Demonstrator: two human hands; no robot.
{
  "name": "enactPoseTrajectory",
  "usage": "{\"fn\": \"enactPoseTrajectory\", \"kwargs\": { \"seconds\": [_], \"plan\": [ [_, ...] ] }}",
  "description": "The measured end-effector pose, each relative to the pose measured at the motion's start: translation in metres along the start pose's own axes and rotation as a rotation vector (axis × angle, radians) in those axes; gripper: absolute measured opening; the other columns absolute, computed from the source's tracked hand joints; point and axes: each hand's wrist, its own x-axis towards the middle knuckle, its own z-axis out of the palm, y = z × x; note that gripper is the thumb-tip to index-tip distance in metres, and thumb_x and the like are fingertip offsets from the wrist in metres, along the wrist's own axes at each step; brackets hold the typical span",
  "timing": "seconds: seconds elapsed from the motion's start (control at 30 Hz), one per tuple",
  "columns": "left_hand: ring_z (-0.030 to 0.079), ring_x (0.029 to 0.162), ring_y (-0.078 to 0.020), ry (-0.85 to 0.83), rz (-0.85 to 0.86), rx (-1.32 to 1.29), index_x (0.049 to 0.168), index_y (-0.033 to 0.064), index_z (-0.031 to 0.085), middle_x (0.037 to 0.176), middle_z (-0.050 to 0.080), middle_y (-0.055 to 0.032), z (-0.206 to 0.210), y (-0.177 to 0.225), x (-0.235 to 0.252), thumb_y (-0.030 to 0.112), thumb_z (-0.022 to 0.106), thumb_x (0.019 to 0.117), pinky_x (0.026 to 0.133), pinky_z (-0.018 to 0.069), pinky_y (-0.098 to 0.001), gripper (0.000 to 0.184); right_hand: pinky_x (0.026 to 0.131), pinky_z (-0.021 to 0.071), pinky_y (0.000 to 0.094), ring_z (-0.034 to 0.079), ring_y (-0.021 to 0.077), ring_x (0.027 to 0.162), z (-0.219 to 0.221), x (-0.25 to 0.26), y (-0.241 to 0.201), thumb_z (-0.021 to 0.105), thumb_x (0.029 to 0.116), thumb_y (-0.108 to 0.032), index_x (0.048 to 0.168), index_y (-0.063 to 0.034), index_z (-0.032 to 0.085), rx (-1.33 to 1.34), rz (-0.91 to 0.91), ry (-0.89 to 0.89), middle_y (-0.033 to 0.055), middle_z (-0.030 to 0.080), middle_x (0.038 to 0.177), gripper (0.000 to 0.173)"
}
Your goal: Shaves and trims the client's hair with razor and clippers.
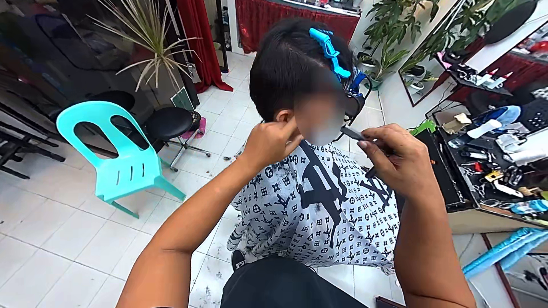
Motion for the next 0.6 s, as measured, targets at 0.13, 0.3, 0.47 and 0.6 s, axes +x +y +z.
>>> {"fn": "enactPoseTrajectory", "kwargs": {
  "seconds": [0.13,0.3,0.47,0.6],
  "plan": [
    [0.065,0.056,-0.0231,0.070,0.077,-0.066,0.104,0.0030,0.077,0.066,0.067,-0.0088,0.015,-0.011,-0.025,0.025,0.061,0.0995,0.054,0.0533,-0.0405,0.027,0.059,0.0527,0.0272,0.060,0.0081,0.064,0.005,0.007,-0.007,0.047,0.1086,-0.028,0.125,-0.0052,0.059,0.019,0.072,-0.028,0.0032,0.065,0.080,0.030],
    [0.068,0.082,-0.0222,0.339,-0.048,-0.187,0.111,-0.0015,0.074,0.090,0.073,-0.0143,-0.046,-0.012,0.045,0.020,0.064,0.0986,0.077,0.0564,-0.0394,0.027,0.075,0.0568,0.0401,0.068,0.0207,0.082,0.019,0.040,0.007,0.051,0.1066,-0.021,0.118,-0.0002,0.064,0.015,-0.036,-0.061,0.0130,0.070,0.096,0.027],
    [0.031,0.149,-0.0367,-0.118,-0.222,-0.049,0.159,0.0240,0.038,0.161,0.035,-0.0190,-0.070,-0.024,0.122,0.060,0.077,0.0762,0.115,0.0296,-0.0622,0.098,0.102,0.0485,0.0484,0.059,0.0335,0.120,0.037,0.079,0.028,0.064,0.0986,-0.019,0.109,-0.0049,0.075,0.018,-0.150,-0.074,0.0191,0.062,0.132,0.021],
    [0.020,0.153,-0.0413,-0.377,-0.336,0.052,0.164,0.0339,0.021,0.168,0.019,-0.0183,-0.063,-0.020,0.136,0.054,0.089,0.0664,0.111,0.0253,-0.0716,0.121,0.103,0.0470,0.0472,0.058,0.0337,0.121,0.041,0.086,0.028,0.066,0.0968,-0.019,0.106,-0.0060,0.076,0.020,-0.135,-0.032,0.0194,0.061,0.130,0.019]
  ]
}}
